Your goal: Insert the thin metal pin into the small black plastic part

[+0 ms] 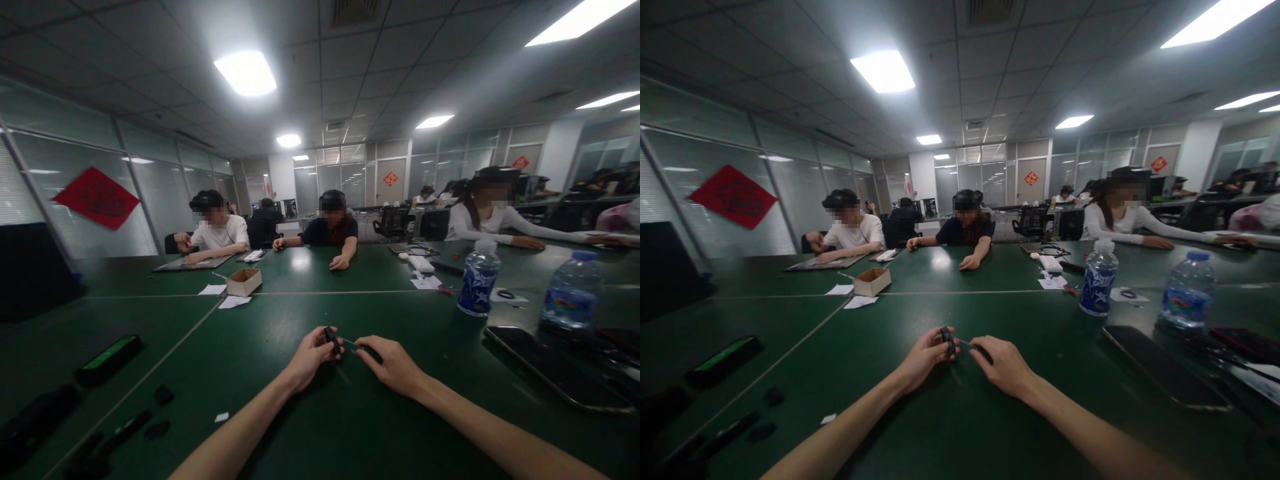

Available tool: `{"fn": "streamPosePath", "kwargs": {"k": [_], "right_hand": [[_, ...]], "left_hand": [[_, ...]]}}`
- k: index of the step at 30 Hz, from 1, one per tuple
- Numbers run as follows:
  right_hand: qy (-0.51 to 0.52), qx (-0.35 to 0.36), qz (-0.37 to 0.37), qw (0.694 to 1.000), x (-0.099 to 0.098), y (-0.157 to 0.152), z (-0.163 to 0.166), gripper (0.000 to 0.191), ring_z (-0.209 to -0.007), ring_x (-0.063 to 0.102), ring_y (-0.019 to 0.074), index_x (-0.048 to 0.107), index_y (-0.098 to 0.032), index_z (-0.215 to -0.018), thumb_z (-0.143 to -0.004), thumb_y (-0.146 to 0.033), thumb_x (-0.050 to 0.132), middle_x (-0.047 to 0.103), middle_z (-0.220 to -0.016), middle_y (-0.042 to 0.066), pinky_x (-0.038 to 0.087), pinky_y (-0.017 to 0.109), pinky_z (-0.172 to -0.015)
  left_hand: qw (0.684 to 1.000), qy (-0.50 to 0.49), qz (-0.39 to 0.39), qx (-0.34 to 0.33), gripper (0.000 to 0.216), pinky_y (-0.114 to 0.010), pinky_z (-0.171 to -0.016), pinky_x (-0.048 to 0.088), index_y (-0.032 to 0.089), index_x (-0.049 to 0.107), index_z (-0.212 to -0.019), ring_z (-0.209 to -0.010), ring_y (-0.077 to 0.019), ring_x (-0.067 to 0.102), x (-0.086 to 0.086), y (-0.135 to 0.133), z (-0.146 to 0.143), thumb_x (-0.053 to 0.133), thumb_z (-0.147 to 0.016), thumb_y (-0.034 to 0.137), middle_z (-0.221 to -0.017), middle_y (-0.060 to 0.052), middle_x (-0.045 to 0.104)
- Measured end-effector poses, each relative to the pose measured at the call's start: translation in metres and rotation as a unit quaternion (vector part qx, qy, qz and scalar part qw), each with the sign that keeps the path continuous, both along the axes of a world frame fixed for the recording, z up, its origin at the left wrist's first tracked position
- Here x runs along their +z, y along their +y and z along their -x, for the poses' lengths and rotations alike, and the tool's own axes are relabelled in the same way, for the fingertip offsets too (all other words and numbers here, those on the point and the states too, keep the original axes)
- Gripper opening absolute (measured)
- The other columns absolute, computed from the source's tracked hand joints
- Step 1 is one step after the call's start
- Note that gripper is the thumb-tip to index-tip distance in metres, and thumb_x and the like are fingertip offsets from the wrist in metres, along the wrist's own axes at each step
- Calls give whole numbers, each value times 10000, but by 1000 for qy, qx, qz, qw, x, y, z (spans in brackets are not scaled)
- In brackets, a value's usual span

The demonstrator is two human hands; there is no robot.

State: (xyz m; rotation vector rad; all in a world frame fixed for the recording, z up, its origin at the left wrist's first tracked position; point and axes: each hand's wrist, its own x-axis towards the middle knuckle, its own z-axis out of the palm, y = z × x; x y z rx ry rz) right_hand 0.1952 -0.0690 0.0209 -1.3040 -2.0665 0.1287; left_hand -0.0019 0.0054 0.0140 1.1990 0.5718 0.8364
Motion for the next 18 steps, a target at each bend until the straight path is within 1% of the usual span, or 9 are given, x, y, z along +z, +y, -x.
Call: {"fn": "streamPosePath", "kwargs": {"k": [7, 10, 13, 18], "right_hand": [[-9, 8, 1, 1000, -1, 1, 0, 254, -822, 623, 182, 623, -161, -1034, -910, -284, 439, 663, -942, 77, 505, 297, -729], [-8, 10, 0, 1000, -2, 1, 0, 252, -810, 626, 178, 622, -162, -1030, -911, -290, 441, 665, -935, 70, 505, 292, -718], [-9, 10, -2, 1000, -3, 2, 0, 255, -841, 628, 185, 621, -154, -1030, -911, -292, 443, 669, -952, 76, 502, 305, -749], [-13, 11, 2, 1000, -3, 2, 0, 260, -839, 628, 186, 622, -160, -1030, -910, -297, 436, 671, -950, 79, 504, 305, -748]], "left_hand": [[1000, -3, -2, 3, 344, -326, -772, 470, 130, 544, -1060, -853, -195, 622, 0, 0, 0, 648, -732, 147, -962, -111, 617], [1000, -8, 2, 1, 350, -329, -774, 473, 130, 544, -1057, -852, -196, 626, 0, 0, 0, 654, -726, 147, -962, -110, 620], [1000, -8, 4, 0, 365, -324, -771, 476, 128, 540, -1057, -848, -195, 631, -1, 0, 0, 665, -715, 146, -969, -112, 628], [1000, -6, -11, -5, 372, -321, -779, 483, 124, 536, -1074, -846, -186, 630, -2, 1, 0, 669, -730, 171, -987, -115, 634]]}}
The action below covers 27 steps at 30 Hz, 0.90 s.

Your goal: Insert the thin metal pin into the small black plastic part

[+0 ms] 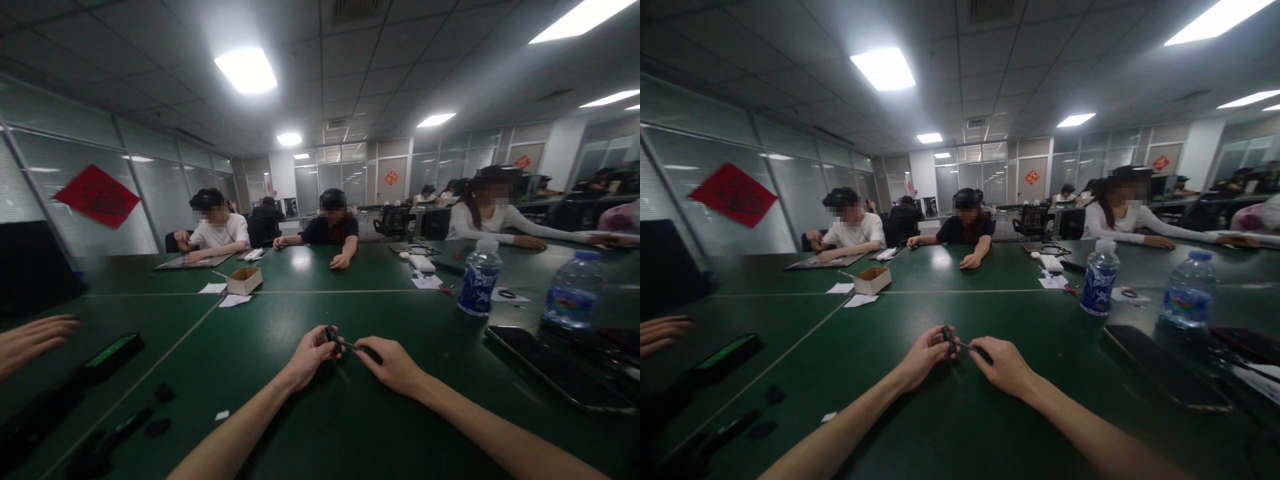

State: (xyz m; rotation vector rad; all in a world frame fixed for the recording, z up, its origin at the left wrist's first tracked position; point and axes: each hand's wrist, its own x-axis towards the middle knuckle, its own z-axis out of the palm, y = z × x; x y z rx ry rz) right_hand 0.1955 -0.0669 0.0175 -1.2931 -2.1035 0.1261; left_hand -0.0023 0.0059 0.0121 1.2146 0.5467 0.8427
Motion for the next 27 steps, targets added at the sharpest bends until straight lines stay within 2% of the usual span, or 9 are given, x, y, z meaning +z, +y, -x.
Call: {"fn": "streamPosePath", "kwargs": {"k": [18, 27], "right_hand": [[3, 19, 11, 1000, 0, -1, -1, 260, -793, 611, 169, 617, -181, -1034, -920, -310, 423, 656, -918, 62, 482, 277, -699], [-4, 17, 10, 1000, 1, -1, -1, 272, -782, 601, 171, 612, -187, -1036, -928, -324, 404, 646, -898, 62, 470, 279, -697]], "left_hand": [[1000, 5, -27, -14, 384, -330, -794, 478, 131, 545, -1089, -898, -198, 622, -2, 0, 3, 679, -743, 232, -1008, -110, 628], [999, 30, -34, 10, 368, -322, -776, 487, 136, 564, -1017, -866, -185, 620, 3, -4, 1, 711, -700, 249, -967, -94, 631]]}}
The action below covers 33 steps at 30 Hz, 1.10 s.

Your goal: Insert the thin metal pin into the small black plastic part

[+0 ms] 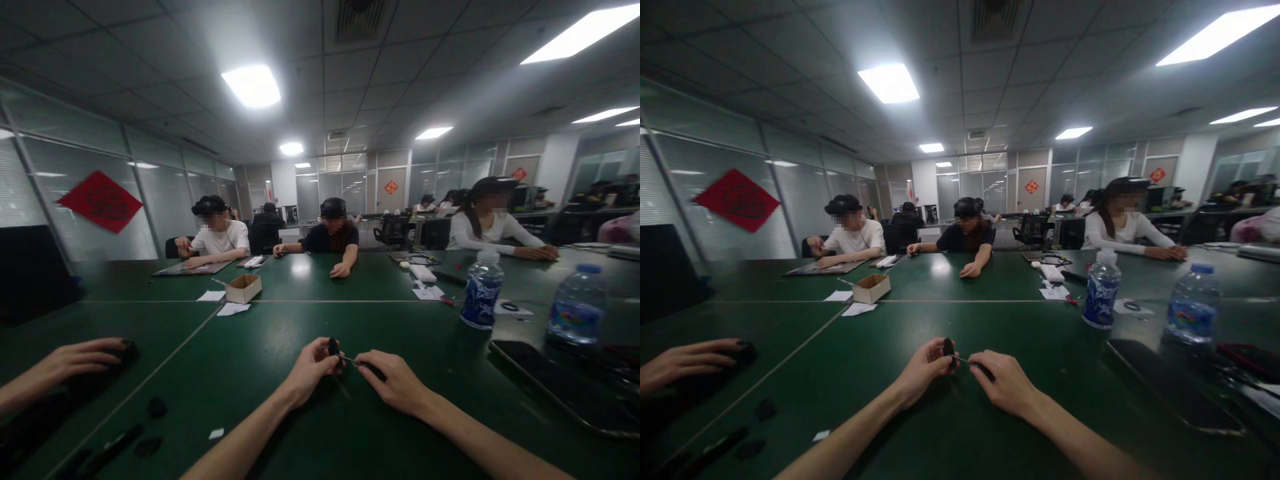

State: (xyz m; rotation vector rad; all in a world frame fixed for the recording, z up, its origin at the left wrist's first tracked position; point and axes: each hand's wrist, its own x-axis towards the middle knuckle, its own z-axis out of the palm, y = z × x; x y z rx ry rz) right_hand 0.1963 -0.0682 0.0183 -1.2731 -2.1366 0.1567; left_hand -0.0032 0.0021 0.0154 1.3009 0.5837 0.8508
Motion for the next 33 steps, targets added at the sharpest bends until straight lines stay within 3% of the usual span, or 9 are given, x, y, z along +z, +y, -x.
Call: {"fn": "streamPosePath", "kwargs": {"k": [18, 33], "right_hand": [[-3, 5, -7, 1000, 4, -3, 2, 273, -785, 606, 174, 620, -181, -1032, -926, -308, 403, 654, -893, 65, 480, 277, -685], [-25, -2, -38, 999, -1, -1, 1, 273, -739, 602, 168, 632, -171, -1037, -907, -302, 430, 647, -840, 68, 473, 267, -649]], "left_hand": [[996, 34, -80, 37, 345, -345, -759, 518, 155, 523, -984, -863, -194, 620, 2, -6, -2, 686, -723, 313, -955, -81, 618], [997, 12, -68, 44, 371, -354, -767, 496, 151, 540, -958, -845, -192, 613, -3, -2, -3, 732, -671, 287, -945, -84, 621]]}}
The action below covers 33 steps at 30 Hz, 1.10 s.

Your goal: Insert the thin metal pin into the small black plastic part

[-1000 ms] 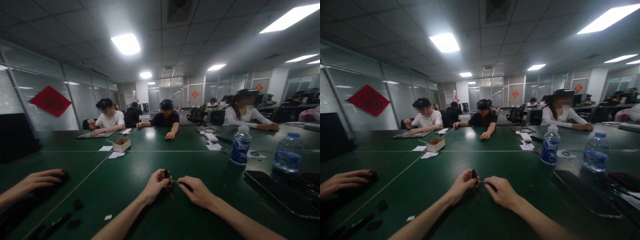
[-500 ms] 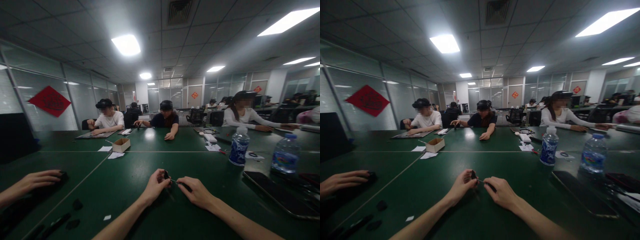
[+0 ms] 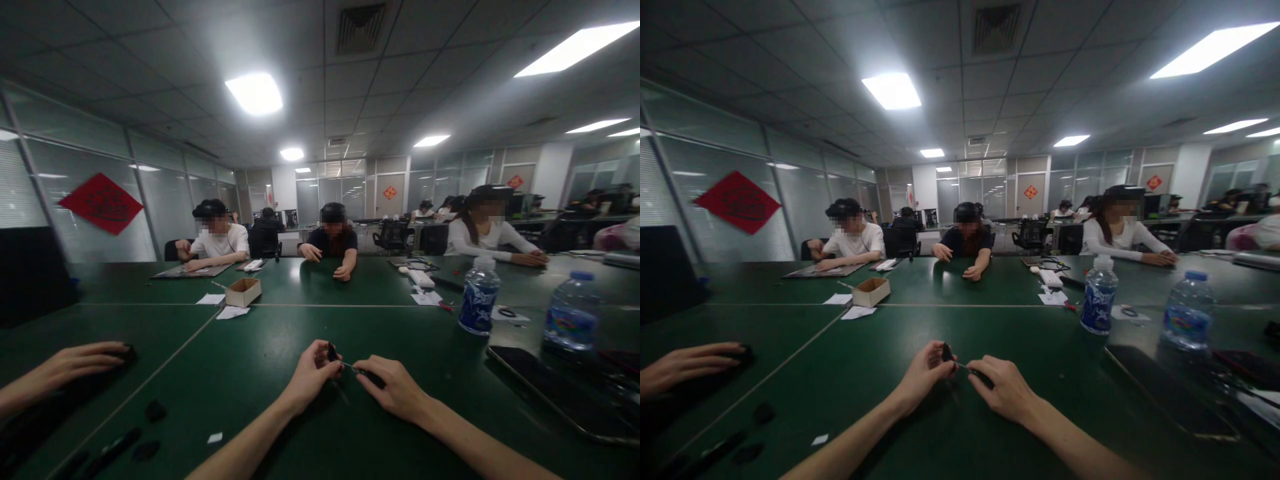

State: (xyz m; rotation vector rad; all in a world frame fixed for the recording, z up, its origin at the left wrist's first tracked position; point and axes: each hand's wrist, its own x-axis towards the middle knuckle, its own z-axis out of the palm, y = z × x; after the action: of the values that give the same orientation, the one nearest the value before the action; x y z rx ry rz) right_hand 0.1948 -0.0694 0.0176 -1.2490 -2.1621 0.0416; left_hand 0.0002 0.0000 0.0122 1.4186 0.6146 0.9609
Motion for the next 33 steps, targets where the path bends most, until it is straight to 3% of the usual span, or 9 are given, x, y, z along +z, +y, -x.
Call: {"fn": "streamPosePath", "kwargs": {"k": [7, 20, 33], "right_hand": [[1, 0, -2, 1000, 2, -1, 0, 264, -713, 598, 158, 635, -182, -1040, -901, -298, 443, 643, -821, 61, 468, 253, -632], [1, 1, -12, 1000, 0, 0, 0, 256, -719, 598, 155, 627, -187, -1050, -904, -292, 445, 641, -842, 57, 468, 250, -629], [0, -6, -37, 999, -6, 4, -2, 271, -684, 589, 152, 626, -186, -1048, -911, -320, 435, 634, -823, 59, 459, 246, -590]], "left_hand": [[1000, 15, 7, 11, 361, -358, -772, 502, 145, 547, -944, -859, -200, 615, 8, -6, 2, 734, -666, 283, -946, -91, 629], [1000, 0, 18, 17, 384, -344, -765, 509, 145, 540, -973, -841, -197, 635, 1, -1, 2, 731, -676, 293, -947, -93, 639], [999, -16, 39, 34, 413, -340, -757, 504, 148, 550, -933, -809, -188, 632, 6, -3, 1, 770, -619, 302, -907, -76, 640]]}}
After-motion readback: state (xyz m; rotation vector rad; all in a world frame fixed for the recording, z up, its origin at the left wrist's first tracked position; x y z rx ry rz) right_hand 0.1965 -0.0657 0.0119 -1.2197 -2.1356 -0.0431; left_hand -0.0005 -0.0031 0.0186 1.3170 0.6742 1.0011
